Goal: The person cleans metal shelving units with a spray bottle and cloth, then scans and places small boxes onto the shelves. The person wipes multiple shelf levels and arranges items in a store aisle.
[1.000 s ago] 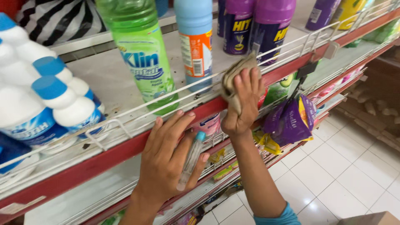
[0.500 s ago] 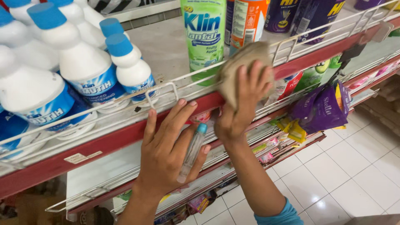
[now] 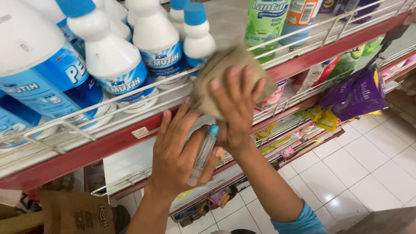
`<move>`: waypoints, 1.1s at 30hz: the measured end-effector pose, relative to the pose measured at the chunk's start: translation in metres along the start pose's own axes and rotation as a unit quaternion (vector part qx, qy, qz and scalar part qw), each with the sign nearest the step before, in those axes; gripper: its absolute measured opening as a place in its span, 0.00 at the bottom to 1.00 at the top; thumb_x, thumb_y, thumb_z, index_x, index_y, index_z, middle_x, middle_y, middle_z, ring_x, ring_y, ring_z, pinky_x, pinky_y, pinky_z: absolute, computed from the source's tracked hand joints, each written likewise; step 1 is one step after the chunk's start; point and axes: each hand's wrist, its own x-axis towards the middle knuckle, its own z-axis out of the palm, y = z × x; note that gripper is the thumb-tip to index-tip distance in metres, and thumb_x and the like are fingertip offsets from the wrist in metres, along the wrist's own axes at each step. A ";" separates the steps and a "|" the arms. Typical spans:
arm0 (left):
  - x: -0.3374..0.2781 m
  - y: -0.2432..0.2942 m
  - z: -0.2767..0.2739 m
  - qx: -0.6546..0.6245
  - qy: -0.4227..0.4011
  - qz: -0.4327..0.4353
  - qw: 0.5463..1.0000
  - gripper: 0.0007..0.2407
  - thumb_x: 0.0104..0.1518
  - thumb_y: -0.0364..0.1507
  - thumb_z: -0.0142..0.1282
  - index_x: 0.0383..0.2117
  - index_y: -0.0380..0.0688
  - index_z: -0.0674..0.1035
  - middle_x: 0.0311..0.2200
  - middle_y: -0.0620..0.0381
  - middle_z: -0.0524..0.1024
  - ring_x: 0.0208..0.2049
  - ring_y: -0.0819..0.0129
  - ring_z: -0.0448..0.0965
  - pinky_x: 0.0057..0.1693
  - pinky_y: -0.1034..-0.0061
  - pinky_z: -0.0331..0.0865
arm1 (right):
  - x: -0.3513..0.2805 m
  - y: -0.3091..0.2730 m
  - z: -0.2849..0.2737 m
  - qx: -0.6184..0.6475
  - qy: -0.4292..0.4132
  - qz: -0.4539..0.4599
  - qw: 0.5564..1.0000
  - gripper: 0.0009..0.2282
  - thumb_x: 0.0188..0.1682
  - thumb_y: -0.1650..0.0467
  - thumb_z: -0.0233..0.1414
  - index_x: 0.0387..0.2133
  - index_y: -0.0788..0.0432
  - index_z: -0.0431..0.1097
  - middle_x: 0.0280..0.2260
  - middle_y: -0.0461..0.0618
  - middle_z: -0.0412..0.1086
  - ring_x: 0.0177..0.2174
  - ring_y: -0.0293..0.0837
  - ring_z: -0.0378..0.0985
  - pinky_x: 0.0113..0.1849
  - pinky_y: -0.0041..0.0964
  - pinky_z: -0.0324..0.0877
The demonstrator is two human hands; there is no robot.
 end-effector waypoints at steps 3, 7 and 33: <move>-0.009 -0.005 -0.010 -0.001 0.001 0.003 1.000 0.14 0.60 0.35 0.59 0.40 0.33 0.82 0.60 0.43 0.69 0.68 0.46 0.65 0.73 0.48 0.50 | 0.007 0.006 -0.006 -0.028 -0.030 -0.088 0.995 0.20 0.55 0.76 0.41 0.60 0.51 0.69 0.68 0.56 0.57 0.72 0.57 0.48 0.69 0.53 0.28; -0.021 -0.008 -0.026 -0.016 -0.004 -0.009 1.000 0.14 0.60 0.35 0.58 0.40 0.34 0.83 0.62 0.43 0.70 0.69 0.46 0.66 0.73 0.48 0.52 | 0.017 0.008 -0.001 0.023 0.077 0.049 0.996 0.19 0.61 0.74 0.40 0.63 0.54 0.68 0.69 0.58 0.55 0.71 0.58 0.46 0.69 0.54 0.29; -0.112 -0.027 -0.109 -0.067 0.109 -0.103 0.986 0.16 0.63 0.37 0.54 0.41 0.32 0.84 0.62 0.39 0.69 0.69 0.39 0.69 0.74 0.47 0.56 | -0.004 -0.102 0.040 0.045 0.017 0.027 0.998 0.22 0.55 0.79 0.42 0.63 0.58 0.68 0.69 0.65 0.53 0.72 0.64 0.43 0.66 0.58 0.20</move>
